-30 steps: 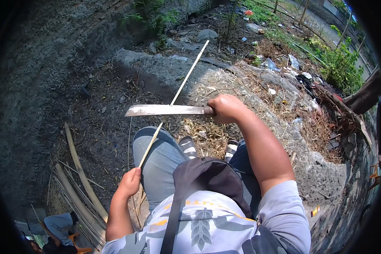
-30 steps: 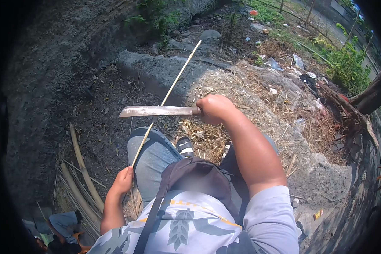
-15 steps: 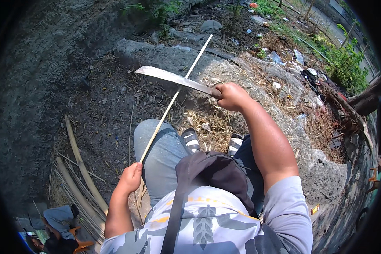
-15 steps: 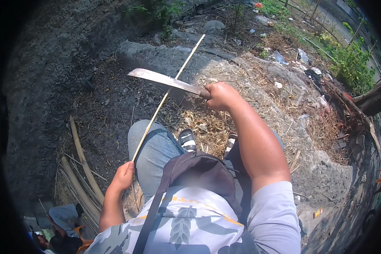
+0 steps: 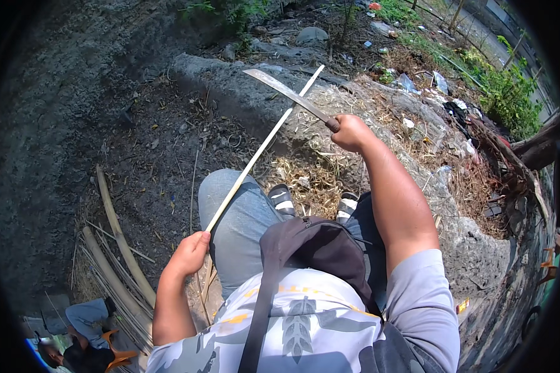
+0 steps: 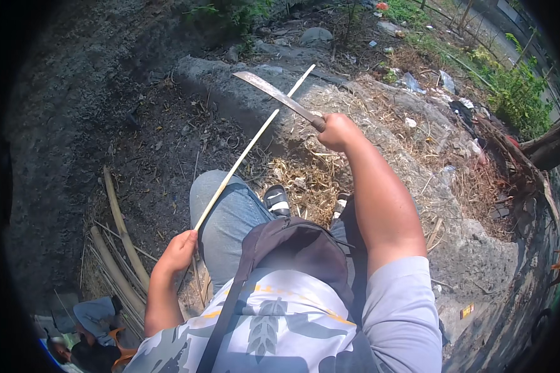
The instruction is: The person repeatedly shaves and trims a long bamboo strip using a machete while holding it by hand.
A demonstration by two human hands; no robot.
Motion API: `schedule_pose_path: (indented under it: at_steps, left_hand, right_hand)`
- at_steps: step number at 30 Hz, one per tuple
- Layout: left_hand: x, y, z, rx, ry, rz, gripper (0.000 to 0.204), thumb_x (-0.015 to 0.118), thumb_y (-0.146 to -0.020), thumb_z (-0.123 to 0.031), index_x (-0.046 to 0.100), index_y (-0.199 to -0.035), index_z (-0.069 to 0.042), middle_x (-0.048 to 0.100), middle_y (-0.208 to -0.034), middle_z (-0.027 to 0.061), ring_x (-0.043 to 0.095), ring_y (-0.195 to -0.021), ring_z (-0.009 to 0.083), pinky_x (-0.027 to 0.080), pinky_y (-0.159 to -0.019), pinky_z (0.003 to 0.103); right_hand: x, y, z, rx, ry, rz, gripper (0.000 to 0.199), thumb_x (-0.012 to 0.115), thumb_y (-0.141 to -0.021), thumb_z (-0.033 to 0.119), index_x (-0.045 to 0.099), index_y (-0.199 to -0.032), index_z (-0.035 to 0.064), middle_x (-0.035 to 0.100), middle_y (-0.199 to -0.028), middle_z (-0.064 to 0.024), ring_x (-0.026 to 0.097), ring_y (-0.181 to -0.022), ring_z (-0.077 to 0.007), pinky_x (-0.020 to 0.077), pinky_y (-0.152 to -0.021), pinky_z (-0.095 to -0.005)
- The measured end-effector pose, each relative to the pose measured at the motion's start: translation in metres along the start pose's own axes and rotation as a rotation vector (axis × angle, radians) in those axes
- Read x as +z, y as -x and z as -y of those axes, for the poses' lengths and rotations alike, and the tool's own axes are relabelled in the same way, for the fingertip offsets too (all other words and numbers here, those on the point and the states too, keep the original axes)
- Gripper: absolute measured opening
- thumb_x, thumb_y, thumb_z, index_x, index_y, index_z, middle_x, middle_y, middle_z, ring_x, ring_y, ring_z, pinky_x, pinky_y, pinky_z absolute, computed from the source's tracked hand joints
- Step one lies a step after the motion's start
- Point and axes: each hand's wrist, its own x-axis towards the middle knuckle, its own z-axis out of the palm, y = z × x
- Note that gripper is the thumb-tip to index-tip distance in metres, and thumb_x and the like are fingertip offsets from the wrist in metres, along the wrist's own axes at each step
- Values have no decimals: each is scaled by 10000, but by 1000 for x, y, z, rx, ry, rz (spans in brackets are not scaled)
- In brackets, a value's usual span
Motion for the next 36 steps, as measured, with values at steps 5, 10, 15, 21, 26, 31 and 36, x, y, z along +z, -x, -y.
schedule_pose_path:
  at_steps: [5,10,15,21,26,31,36]
  left_hand:
    - [-6,-8,1,0,16,78,556,402,-1093,-459,597,-842,-4,585,-729,59,536,-693,182,473,-677,346]
    - [-11,-9,13,-100,131,137,562,378,-1096,-484,565,-782,-57,505,-669,5,477,-633,133,433,-622,299]
    - [-10,-10,11,-136,182,106,576,372,-1093,-500,570,-787,-54,513,-678,7,480,-644,136,438,-633,303]
    - [-8,-11,18,-52,74,65,607,353,-1091,-515,581,-805,-31,544,-694,43,516,-667,182,456,-653,339]
    - [1,-2,-9,15,-65,-53,593,370,-1091,-491,580,-844,6,560,-685,120,541,-656,245,469,-651,388]
    - [6,3,-19,76,-173,-154,492,431,-1084,-405,557,-860,14,555,-685,236,559,-634,416,458,-620,460]
    - [8,6,-29,84,-232,-190,449,489,-1065,-384,543,-833,-3,569,-680,245,572,-656,467,442,-587,489]
  right_hand:
    - [4,12,6,-148,47,52,219,640,-784,150,687,-976,57,717,-927,-208,694,-919,-382,535,-829,-474]
    - [1,33,66,-346,304,186,262,703,-738,173,722,-996,132,731,-953,-140,707,-955,-348,566,-849,-469]
    - [7,4,29,-161,102,259,251,710,-735,183,717,-977,117,736,-985,-156,695,-964,-357,549,-837,-462]
    - [11,5,11,-161,99,160,200,669,-737,149,682,-930,99,722,-910,-171,695,-895,-364,538,-798,-466]
    - [0,24,52,-301,241,174,214,680,-772,170,703,-978,119,723,-945,-167,694,-947,-368,547,-827,-489]
    - [-4,31,66,-380,388,181,218,687,-785,177,719,-995,131,732,-963,-141,702,-948,-361,563,-837,-472]
    - [15,-6,9,-8,86,-16,247,663,-818,233,704,-1028,111,729,-988,-177,700,-967,-372,555,-860,-476]
